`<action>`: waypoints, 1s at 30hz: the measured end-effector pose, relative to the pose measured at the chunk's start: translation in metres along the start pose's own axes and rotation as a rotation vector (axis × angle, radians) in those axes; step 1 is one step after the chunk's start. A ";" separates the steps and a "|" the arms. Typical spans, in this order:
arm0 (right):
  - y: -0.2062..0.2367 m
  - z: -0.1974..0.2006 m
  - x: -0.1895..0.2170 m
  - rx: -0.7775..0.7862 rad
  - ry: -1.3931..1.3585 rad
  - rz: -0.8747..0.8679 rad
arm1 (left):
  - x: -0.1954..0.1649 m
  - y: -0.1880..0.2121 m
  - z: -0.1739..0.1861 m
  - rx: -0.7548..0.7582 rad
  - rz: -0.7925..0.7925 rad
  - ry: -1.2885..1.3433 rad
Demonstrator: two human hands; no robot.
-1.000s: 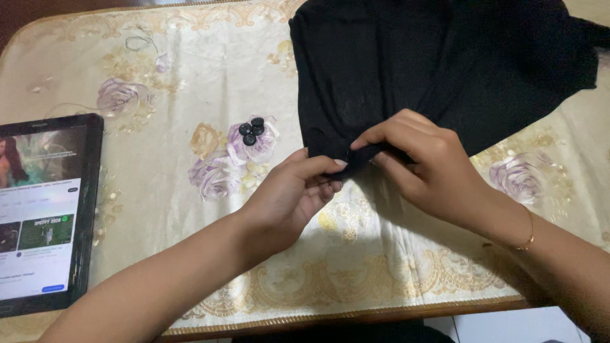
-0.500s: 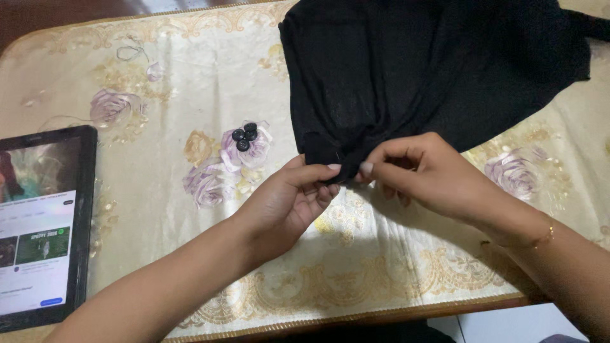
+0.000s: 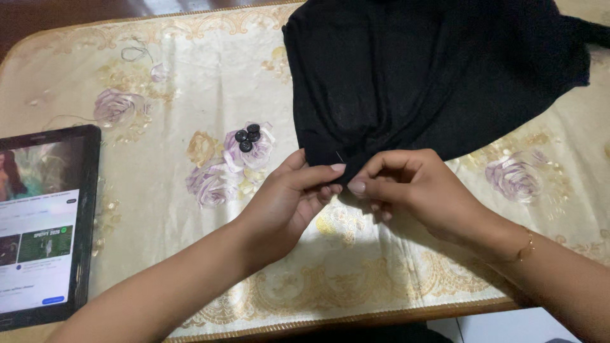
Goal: The person threads a needle and sews a black button onto a black garment laid on a table, pushing the needle through the fabric and button repeatedly and pulling the thread taut. Scissors and spare buttons rest on the table beside a tablet playing a video.
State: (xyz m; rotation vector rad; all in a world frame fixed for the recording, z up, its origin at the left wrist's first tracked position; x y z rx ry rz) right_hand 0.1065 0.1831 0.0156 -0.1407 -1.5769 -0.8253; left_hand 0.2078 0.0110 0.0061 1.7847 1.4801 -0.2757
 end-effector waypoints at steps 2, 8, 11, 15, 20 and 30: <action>0.003 0.000 -0.002 -0.008 -0.039 -0.031 | -0.001 0.002 0.000 0.005 -0.069 -0.046; 0.017 -0.003 -0.006 -0.039 -0.264 0.002 | 0.002 0.002 -0.003 -0.014 -0.129 -0.083; 0.016 -0.004 -0.004 -0.071 -0.177 -0.002 | 0.003 0.006 -0.005 0.037 -0.074 -0.013; 0.013 -0.005 0.000 -0.079 -0.111 0.056 | 0.002 0.007 -0.007 0.075 0.010 0.065; 0.010 -0.005 -0.004 -0.063 -0.157 0.067 | 0.003 0.002 -0.004 0.082 0.050 0.095; 0.022 0.003 -0.014 -0.047 -0.187 0.008 | 0.001 0.001 -0.007 0.017 -0.005 0.085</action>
Point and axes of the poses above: each hand's wrist, its own y-axis away from the middle knuckle, its own z-axis out of the back of the hand, x = y × z, the point moved 2 cm from there along -y, towards the middle knuckle, and after that the axes turned 4 degrees about x, right-handed, at the moved point
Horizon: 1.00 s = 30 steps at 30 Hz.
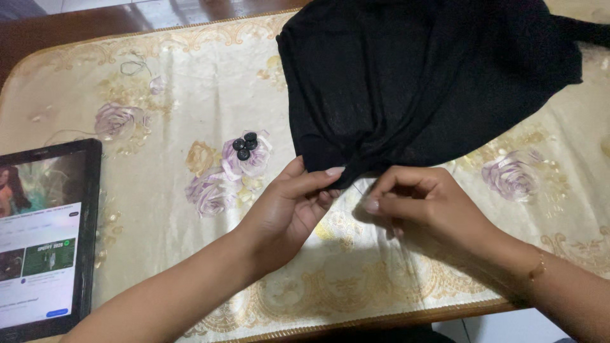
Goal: The person threads a needle and sews a black button onto a black garment laid on a table, pushing the needle through the fabric and button repeatedly and pulling the thread taut. Scissors and spare buttons rest on the table beside a tablet playing a video.
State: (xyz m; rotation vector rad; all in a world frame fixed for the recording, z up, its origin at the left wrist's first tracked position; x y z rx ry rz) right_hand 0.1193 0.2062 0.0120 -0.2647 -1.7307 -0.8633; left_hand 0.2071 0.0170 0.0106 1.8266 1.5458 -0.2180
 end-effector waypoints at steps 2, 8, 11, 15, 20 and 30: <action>0.009 0.006 -0.002 -0.069 0.078 -0.072 | 0.000 0.000 0.001 -0.026 -0.017 -0.020; 0.042 0.037 -0.019 -0.377 0.175 0.097 | 0.006 0.002 0.001 0.043 -0.191 -0.147; 0.056 0.047 -0.028 -0.378 0.156 0.523 | 0.008 0.003 0.001 0.016 -0.190 -0.177; 0.071 0.051 -0.031 -0.358 0.089 0.809 | 0.008 0.003 0.000 -0.001 -0.180 -0.202; 0.081 0.054 -0.007 -0.151 -0.148 0.783 | 0.009 0.003 0.001 -0.023 -0.146 -0.233; 0.043 0.014 -0.025 0.318 0.100 0.002 | 0.005 0.001 0.002 0.021 -0.308 -0.208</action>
Point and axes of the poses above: each hand's wrist, its own y-axis away from the middle knuckle, its own z-axis out of the back of the hand, x = y × z, the point moved 2 cm from there along -y, towards the middle knuckle, and after that the axes turned 4 degrees about x, right-handed, at the moved point
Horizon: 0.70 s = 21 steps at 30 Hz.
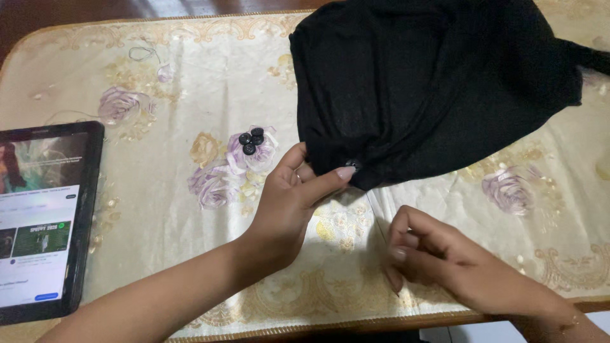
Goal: The person threads a needle and sews a black button onto a black garment laid on a table, pushing the needle through the fabric and button repeatedly and pulling the thread taut. Scissors and spare buttons rest on the table beside a tablet playing a video.
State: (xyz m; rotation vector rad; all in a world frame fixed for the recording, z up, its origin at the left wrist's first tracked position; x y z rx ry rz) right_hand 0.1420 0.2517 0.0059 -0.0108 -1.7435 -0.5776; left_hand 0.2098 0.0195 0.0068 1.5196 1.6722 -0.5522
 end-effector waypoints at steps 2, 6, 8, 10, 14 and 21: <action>-0.010 -0.005 -0.001 -0.045 0.189 0.011 | -0.003 0.000 0.001 -0.014 0.048 0.016; -0.022 -0.007 0.011 -0.288 0.263 -0.004 | -0.007 0.001 0.000 -0.047 0.098 0.018; -0.026 -0.007 0.016 -0.399 0.226 -0.096 | -0.007 0.001 0.000 -0.083 0.135 0.015; -0.027 -0.008 0.020 -0.442 0.193 -0.101 | -0.008 0.003 -0.002 -0.030 0.120 0.050; -0.030 -0.012 0.013 -0.388 0.287 -0.153 | -0.009 0.002 -0.005 0.014 0.157 0.192; -0.027 -0.005 0.000 -0.528 0.521 0.086 | -0.012 0.002 -0.004 -0.020 0.125 0.199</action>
Point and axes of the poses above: each hand's wrist, its own y-axis away from the middle knuckle, its own z-axis out of the back of the hand, x = y × z, the point moved 2 cm from there along -y, towards the middle knuckle, and after that the axes turned 4 degrees about x, right-handed, at the moved point
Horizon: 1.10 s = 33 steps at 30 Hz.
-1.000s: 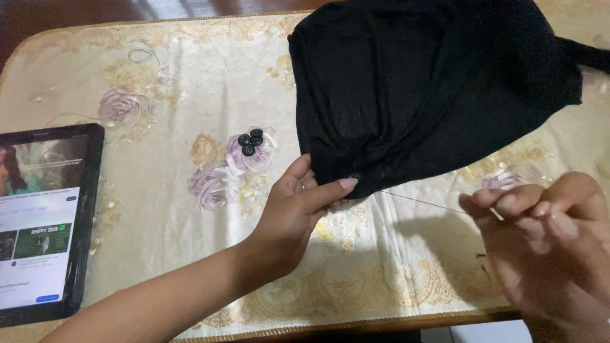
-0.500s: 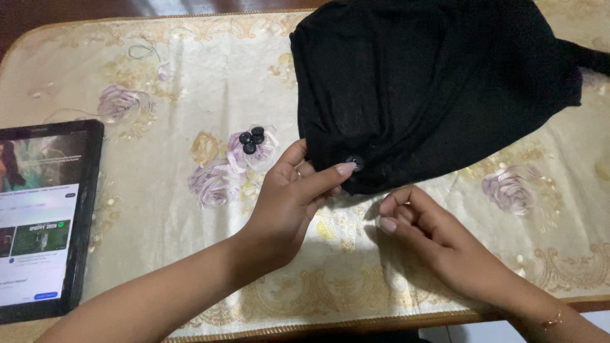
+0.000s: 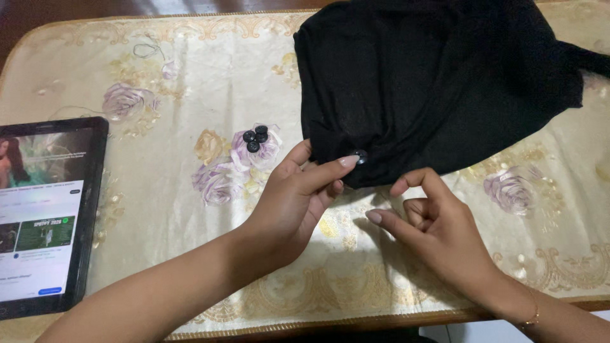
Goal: The person threads a needle and sews a black button onto a black garment laid on a table, pushing the needle through the fabric and button repeatedly and pulling the thread taut. Scissors and spare buttons rest on the table beside a tablet playing a video.
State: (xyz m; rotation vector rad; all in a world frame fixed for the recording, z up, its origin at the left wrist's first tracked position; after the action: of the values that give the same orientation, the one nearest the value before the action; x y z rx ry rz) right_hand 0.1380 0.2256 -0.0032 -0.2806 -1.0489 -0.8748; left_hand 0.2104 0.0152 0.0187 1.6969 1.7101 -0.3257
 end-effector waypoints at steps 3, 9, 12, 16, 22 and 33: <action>0.000 0.003 0.000 -0.011 0.009 -0.097 | 0.002 -0.001 0.002 -0.011 -0.007 -0.003; 0.008 0.017 0.002 0.050 0.015 -0.133 | 0.000 -0.002 0.004 -0.006 -0.039 -0.044; 0.013 0.040 -0.008 0.148 0.169 -0.342 | -0.004 -0.003 0.005 -0.001 -0.062 -0.057; 0.014 0.071 -0.015 0.245 0.759 -0.562 | -0.005 -0.003 0.004 0.012 -0.084 -0.052; 0.015 0.075 0.013 0.356 1.056 -0.572 | -0.003 -0.002 0.003 0.015 -0.077 -0.061; -0.013 0.014 0.043 0.049 0.407 -0.102 | 0.002 -0.003 0.008 0.026 -0.085 -0.020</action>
State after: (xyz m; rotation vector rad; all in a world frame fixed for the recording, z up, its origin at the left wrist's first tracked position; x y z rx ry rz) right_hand 0.1282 0.2046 0.0375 -0.0043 -0.7081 -0.9482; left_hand 0.2100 0.0116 0.0105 1.6372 1.7739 -0.4041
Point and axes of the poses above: each hand's wrist, its own y-axis away from the middle knuckle, its own z-axis out of the back of the hand, x = y × z, the point moved 2 cm from there along -y, towards the middle knuckle, and after that the axes turned 4 degrees about x, right-handed, at the moved point
